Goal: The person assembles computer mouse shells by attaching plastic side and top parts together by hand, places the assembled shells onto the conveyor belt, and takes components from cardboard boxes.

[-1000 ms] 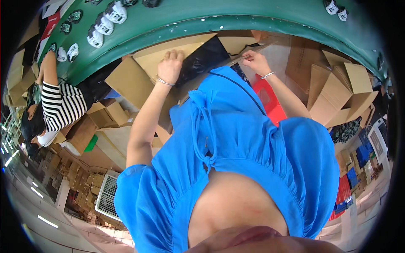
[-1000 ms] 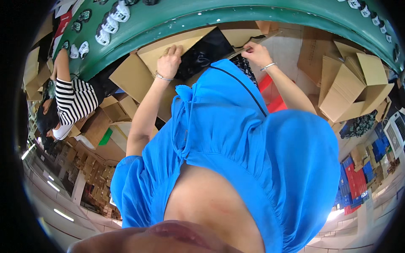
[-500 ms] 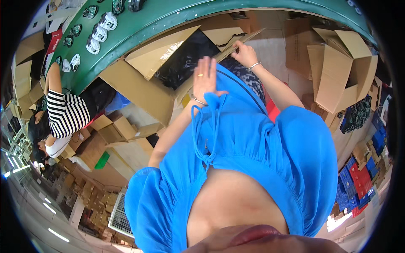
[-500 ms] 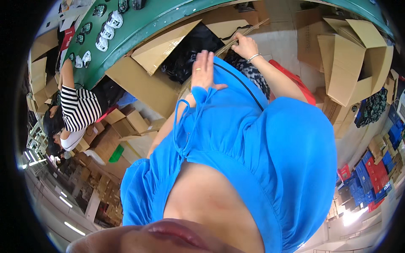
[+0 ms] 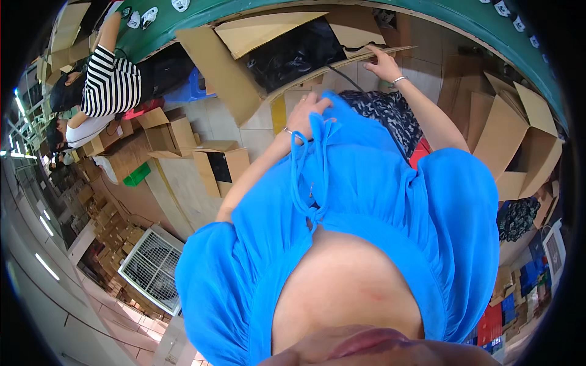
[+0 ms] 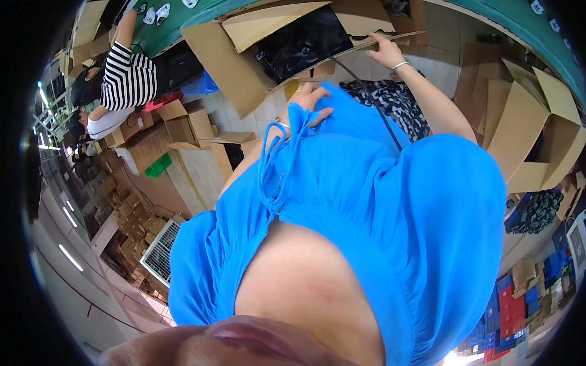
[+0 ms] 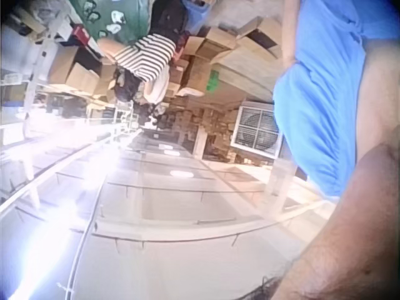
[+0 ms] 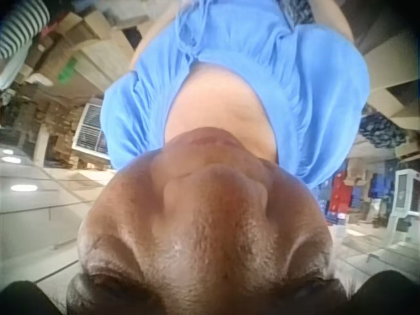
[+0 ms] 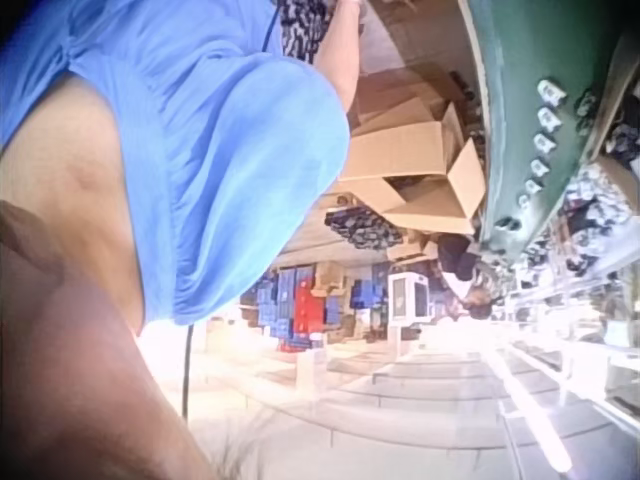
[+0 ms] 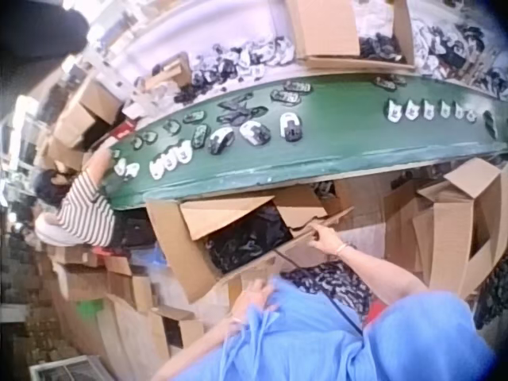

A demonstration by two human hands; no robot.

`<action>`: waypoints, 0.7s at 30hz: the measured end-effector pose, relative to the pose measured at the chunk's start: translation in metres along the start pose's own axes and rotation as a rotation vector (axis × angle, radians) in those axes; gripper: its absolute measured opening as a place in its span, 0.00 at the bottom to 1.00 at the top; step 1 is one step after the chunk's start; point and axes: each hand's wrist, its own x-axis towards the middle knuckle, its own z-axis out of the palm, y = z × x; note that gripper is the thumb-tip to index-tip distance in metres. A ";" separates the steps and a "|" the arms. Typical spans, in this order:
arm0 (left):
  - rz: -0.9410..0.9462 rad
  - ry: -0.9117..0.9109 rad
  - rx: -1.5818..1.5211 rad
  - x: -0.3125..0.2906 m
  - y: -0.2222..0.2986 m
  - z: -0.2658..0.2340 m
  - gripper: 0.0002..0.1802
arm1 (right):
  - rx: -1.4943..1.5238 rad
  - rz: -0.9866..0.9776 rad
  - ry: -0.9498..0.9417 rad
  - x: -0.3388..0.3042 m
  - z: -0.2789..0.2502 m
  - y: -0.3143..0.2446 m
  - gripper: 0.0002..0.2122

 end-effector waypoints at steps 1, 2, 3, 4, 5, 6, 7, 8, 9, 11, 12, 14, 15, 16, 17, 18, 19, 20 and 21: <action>-0.006 0.000 0.002 0.006 0.002 0.007 0.21 | 0.004 -0.003 -0.004 0.000 -0.007 -0.010 0.30; 0.035 0.095 0.001 0.016 0.003 0.013 0.21 | 0.019 0.050 -0.142 0.002 -0.019 -0.018 0.30; 0.078 0.186 -0.006 0.026 0.008 0.020 0.21 | 0.033 0.109 -0.280 0.002 -0.035 -0.024 0.30; 0.002 0.115 -0.183 0.036 0.021 0.011 0.19 | 0.091 0.057 -0.302 -0.004 -0.051 -0.022 0.30; 0.010 0.094 -0.185 0.044 0.027 0.012 0.19 | 0.075 0.029 -0.296 -0.003 -0.057 0.001 0.29; -0.046 0.098 -0.197 0.053 0.031 0.010 0.18 | 0.112 0.016 -0.283 -0.008 -0.072 0.012 0.26; -0.096 0.105 -0.208 0.068 0.034 0.008 0.18 | 0.144 0.001 -0.264 -0.008 -0.093 0.023 0.23; -0.071 0.083 -0.163 0.077 0.033 0.007 0.16 | 0.147 0.012 -0.254 -0.008 -0.113 0.033 0.23; -0.063 0.080 -0.163 0.085 0.038 0.011 0.16 | 0.158 0.102 -0.321 -0.008 -0.134 0.041 0.19; -0.265 0.188 -0.209 0.106 0.044 0.022 0.15 | 0.270 0.199 -0.377 -0.003 -0.164 0.064 0.11; -0.289 0.272 -0.276 0.111 0.042 0.036 0.18 | 0.324 0.206 -0.418 -0.001 -0.180 0.060 0.11; -0.352 0.341 -0.166 0.130 0.062 0.045 0.20 | 0.446 0.212 -0.495 0.002 -0.200 0.065 0.13; -0.406 0.395 -0.037 0.132 0.067 0.044 0.22 | 0.445 0.203 -0.518 0.004 -0.207 0.062 0.13; -0.393 0.380 0.024 0.135 0.059 0.051 0.20 | 0.401 0.096 -0.554 0.008 -0.211 0.052 0.14; -0.427 0.397 0.033 0.136 0.051 0.056 0.20 | 0.360 -0.014 -0.589 0.011 -0.213 0.040 0.16; -0.389 0.232 0.168 0.138 0.042 0.062 0.19 | 0.311 -0.095 -0.636 0.012 -0.213 0.023 0.19; -0.347 0.056 0.295 0.142 0.037 0.066 0.19 | 0.266 -0.173 -0.679 0.011 -0.211 0.004 0.21; -0.308 0.120 0.318 0.150 0.036 0.067 0.13 | 0.256 -0.230 -0.753 0.011 -0.211 -0.014 0.22; -0.333 0.129 0.322 0.158 0.036 0.063 0.13 | 0.303 -0.178 -0.843 0.012 -0.203 -0.026 0.23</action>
